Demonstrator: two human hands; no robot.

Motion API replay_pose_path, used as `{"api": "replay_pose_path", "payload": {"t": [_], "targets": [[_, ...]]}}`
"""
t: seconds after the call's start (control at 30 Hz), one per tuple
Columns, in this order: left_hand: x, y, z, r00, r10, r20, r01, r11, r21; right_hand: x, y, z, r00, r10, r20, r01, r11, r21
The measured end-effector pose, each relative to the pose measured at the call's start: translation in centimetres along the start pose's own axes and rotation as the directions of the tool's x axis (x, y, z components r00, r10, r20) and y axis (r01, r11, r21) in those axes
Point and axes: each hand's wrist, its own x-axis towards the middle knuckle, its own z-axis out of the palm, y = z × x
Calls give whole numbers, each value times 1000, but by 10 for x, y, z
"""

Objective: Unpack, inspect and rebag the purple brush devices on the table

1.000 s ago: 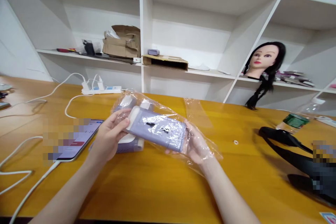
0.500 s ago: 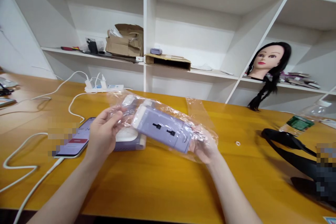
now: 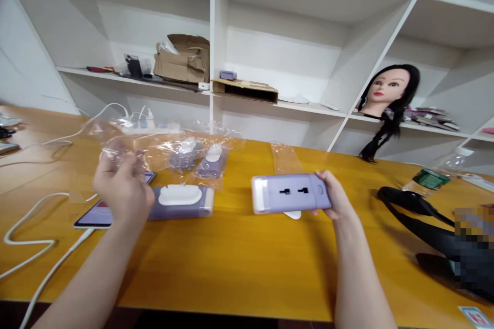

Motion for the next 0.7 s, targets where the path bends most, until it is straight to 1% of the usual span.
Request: {"api": "replay_pose_path", "payload": {"t": [0.07,0.13,0.17,0.2,0.23,0.27,0.3,0.33,0.37,0.4,0.43,0.47,0.5,0.53,0.57,0.63,0.7], "targets": [[-10,-7,2,998,-25,61,21,998,52,0,5,9,998,49,47,-45,995,-86],[-22,-13,3,976,-103,190,73,985,158,0,12,19,987,105,120,-84,982,-169],[-28,-16,3,963,-105,250,54,978,201,1,16,24,978,133,159,-100,974,-202],[-34,-18,3,941,-85,327,1,969,249,2,19,29,968,161,193,-115,967,-228],[-41,-20,2,907,-48,418,-84,953,291,3,23,33,958,189,218,-132,959,-250],[-48,-22,2,856,3,517,-196,927,318,4,26,36,948,215,235,-150,952,-267],[-55,-24,1,772,57,633,-331,886,325,5,29,38,938,244,247,-171,943,-284],[-62,-25,0,659,92,746,-464,831,307,5,31,41,928,272,256,-192,935,-299],[-68,-26,-1,539,100,836,-563,782,269,5,32,42,917,299,264,-213,926,-311],[-73,-27,-1,413,57,909,-628,740,239,5,33,44,905,325,275,-233,919,-319],[-78,-29,-1,309,-23,951,-666,708,234,4,32,45,894,348,283,-250,911,-328],[-81,-30,-1,225,-117,967,-694,678,244,2,31,46,885,366,287,-263,903,-341],[-84,-31,0,167,-216,962,-719,641,268,0,30,47,879,383,286,-271,892,-360],[-86,-32,0,135,-300,944,-746,596,296,-2,28,47,876,395,278,-274,880,-389],[-86,-32,1,119,-364,924,-773,550,317,-4,27,47,877,402,264,-268,864,-426],[-87,-33,3,117,-435,893,-817,468,336,-7,26,46,896,387,220,-229,825,-516],[-87,-33,4,114,-452,885,-845,423,326,-9,27,46,945,275,177,-109,776,-621]]}}
